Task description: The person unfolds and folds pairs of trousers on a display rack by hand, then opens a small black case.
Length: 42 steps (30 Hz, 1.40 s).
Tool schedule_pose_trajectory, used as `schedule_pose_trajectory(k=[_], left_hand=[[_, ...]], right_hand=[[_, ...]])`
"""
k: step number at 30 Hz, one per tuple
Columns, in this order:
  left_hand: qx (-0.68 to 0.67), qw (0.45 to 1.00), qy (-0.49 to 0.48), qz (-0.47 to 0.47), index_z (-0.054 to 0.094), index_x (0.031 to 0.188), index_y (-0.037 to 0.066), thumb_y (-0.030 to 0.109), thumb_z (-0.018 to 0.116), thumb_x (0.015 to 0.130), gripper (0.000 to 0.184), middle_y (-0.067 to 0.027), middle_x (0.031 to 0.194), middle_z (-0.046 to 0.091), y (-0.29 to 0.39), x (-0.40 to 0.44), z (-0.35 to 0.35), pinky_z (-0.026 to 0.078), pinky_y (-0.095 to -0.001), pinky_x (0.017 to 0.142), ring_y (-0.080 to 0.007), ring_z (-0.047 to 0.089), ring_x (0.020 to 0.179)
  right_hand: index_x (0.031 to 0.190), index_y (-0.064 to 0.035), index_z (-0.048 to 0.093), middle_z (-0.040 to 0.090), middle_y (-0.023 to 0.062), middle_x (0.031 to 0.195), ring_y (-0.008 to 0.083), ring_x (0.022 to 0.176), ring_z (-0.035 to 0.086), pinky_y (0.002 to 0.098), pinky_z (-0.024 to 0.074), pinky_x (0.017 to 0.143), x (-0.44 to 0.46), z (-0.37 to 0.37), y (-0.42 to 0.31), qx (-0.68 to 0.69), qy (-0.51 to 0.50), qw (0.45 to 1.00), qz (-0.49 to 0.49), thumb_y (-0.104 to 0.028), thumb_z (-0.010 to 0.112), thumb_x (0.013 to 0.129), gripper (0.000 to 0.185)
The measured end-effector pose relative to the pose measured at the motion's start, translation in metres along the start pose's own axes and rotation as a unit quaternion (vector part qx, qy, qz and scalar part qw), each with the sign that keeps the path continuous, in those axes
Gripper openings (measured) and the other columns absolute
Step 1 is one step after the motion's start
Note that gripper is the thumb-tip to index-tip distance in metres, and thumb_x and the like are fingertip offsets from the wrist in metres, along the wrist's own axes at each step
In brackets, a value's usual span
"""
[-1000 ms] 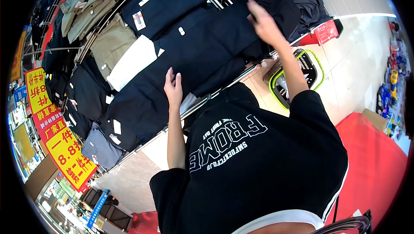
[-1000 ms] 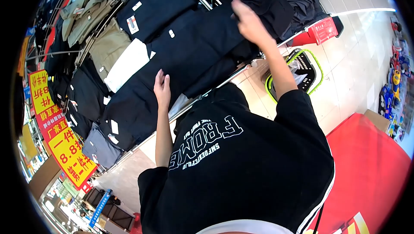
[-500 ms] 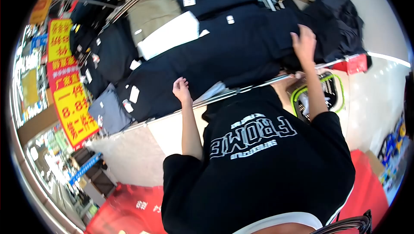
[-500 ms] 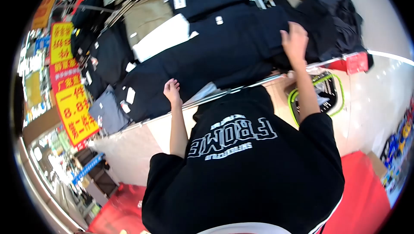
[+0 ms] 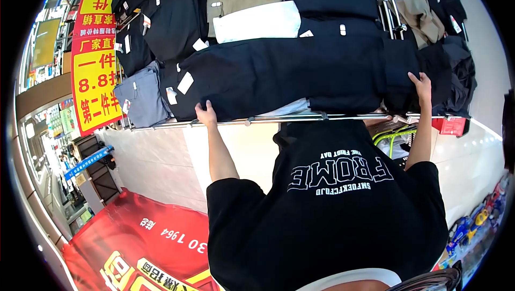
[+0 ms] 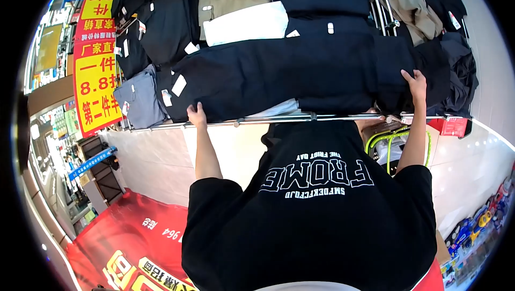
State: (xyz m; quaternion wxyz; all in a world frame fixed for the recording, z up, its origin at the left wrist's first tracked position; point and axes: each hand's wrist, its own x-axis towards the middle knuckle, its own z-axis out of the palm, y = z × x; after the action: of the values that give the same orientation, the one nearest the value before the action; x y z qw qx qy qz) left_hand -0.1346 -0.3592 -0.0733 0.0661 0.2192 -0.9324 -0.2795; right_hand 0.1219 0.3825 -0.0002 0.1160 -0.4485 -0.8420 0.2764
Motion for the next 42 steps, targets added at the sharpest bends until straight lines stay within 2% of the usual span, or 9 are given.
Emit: schedule_pose_trajectory(k=[2, 8, 14, 18, 26, 31, 35, 38, 42], left_hand=[[-0.055, 0.998, 0.012, 0.019, 0.054, 0.116, -0.006, 0.032, 0.072, 0.079, 0.057, -0.0228, 0.114, 0.059, 0.015, 0.015, 0.003, 0.044, -0.0391, 0.093, -0.0336, 0.057, 0.105], [-0.249, 0.967, -0.033, 0.043, 0.047, 0.123, -0.006, 0.034, 0.079, 0.074, 0.071, -0.0182, 0.109, 0.06, 0.066, 0.098, 0.017, 0.042, -0.0355, 0.094, -0.0276, 0.057, 0.103], [-0.222, 0.952, -0.192, -0.082, 0.043, 0.125, -0.005, 0.024, 0.084, 0.068, 0.076, -0.0075, 0.091, 0.064, 0.1, 0.155, 0.014, 0.045, -0.026, 0.072, -0.0132, 0.059, 0.081], [-0.156, 0.961, -0.222, -0.052, 0.056, 0.109, -0.001, 0.018, 0.083, 0.068, 0.052, -0.0041, 0.084, 0.058, 0.091, 0.168, 0.019, 0.043, -0.025, 0.073, -0.0127, 0.054, 0.076], [-0.346, 0.923, -0.144, 0.086, 0.063, 0.089, 0.001, 0.001, 0.07, 0.079, 0.013, -0.0022, 0.089, 0.062, 0.102, 0.182, -0.012, 0.042, -0.0228, 0.08, -0.01, 0.054, 0.083], [-0.361, 0.923, 0.024, 0.128, 0.059, 0.089, -0.004, 0.004, 0.072, 0.079, 0.019, -0.0082, 0.084, 0.066, 0.136, 0.202, -0.025, 0.05, -0.026, 0.071, -0.0128, 0.059, 0.072], [0.096, 0.982, 0.125, 0.101, 0.045, 0.118, -0.002, 0.044, 0.078, 0.069, 0.075, -0.0262, 0.12, 0.048, 0.122, 0.188, 0.03, 0.041, -0.0479, 0.091, -0.0419, 0.047, 0.113], [0.119, 0.954, 0.179, 0.208, 0.043, 0.125, -0.001, 0.043, 0.069, 0.079, 0.069, -0.0339, 0.132, 0.037, 0.133, 0.12, 0.051, 0.033, -0.0532, 0.098, -0.0465, 0.038, 0.122], [0.036, 0.95, 0.034, 0.308, 0.037, 0.136, 0.001, 0.042, 0.062, 0.085, 0.07, -0.0344, 0.143, 0.023, 0.167, -0.007, 0.08, 0.021, -0.0575, 0.105, -0.0472, 0.026, 0.132]], right_hand=[[0.1, 0.0086, 0.061, 0.066, 0.0142, 0.094, 0.0182, 0.085, 0.062, 0.0277, 0.0463, 0.079, -0.003, -0.015, -0.017, 0.072, -0.163, 0.979, 0.094, -0.026, 0.073, 0.078, 0.043], [0.096, 0.0076, 0.063, 0.065, 0.0092, 0.085, 0.0156, 0.078, 0.059, 0.0272, 0.0449, 0.076, 0.014, -0.009, -0.02, 0.01, -0.106, 0.991, 0.084, -0.036, 0.074, 0.076, 0.049], [0.092, 0.0059, 0.063, 0.062, 0.0077, 0.077, 0.0147, 0.073, 0.057, 0.0286, 0.0446, 0.071, 0.028, 0.001, -0.048, -0.081, -0.09, 0.988, 0.1, -0.045, 0.073, 0.075, 0.054], [0.093, 0.0067, 0.062, 0.063, 0.0129, 0.077, 0.0182, 0.072, 0.06, 0.0308, 0.046, 0.07, 0.024, 0.008, -0.058, -0.05, -0.085, 0.994, 0.046, -0.046, 0.071, 0.076, 0.056], [0.094, 0.0068, 0.061, 0.064, 0.023, 0.082, 0.0342, 0.078, 0.064, 0.0359, 0.0482, 0.074, 0.033, 0.017, -0.06, -0.203, 0.078, 0.966, -0.143, -0.044, 0.07, 0.079, 0.054], [0.088, 0.0046, 0.06, 0.061, 0.0204, 0.075, 0.027, 0.064, 0.058, 0.0322, 0.0465, 0.066, 0.027, 0.011, -0.11, -0.081, 0.093, 0.989, -0.086, -0.036, 0.071, 0.081, 0.043], [0.09, 0.0021, 0.065, 0.066, 0.0181, 0.077, 0.0239, 0.071, 0.065, 0.0321, 0.0486, 0.068, 0.053, 0.043, -0.07, -0.101, 0.087, 0.989, -0.062, -0.042, 0.07, 0.081, 0.045], [0.093, 0.0021, 0.067, 0.068, 0.0166, 0.079, 0.0235, 0.075, 0.067, 0.032, 0.0504, 0.071, 0.059, 0.057, -0.043, -0.093, 0.081, 0.992, 0.01, -0.048, 0.071, 0.078, 0.053], [0.1, 0.0047, 0.065, 0.068, 0.02, 0.088, 0.0254, 0.086, 0.066, 0.0327, 0.0491, 0.078, 0.057, 0.058, -0.032, -0.068, 0.04, 0.997, 0.012, -0.05, 0.072, 0.075, 0.06]])
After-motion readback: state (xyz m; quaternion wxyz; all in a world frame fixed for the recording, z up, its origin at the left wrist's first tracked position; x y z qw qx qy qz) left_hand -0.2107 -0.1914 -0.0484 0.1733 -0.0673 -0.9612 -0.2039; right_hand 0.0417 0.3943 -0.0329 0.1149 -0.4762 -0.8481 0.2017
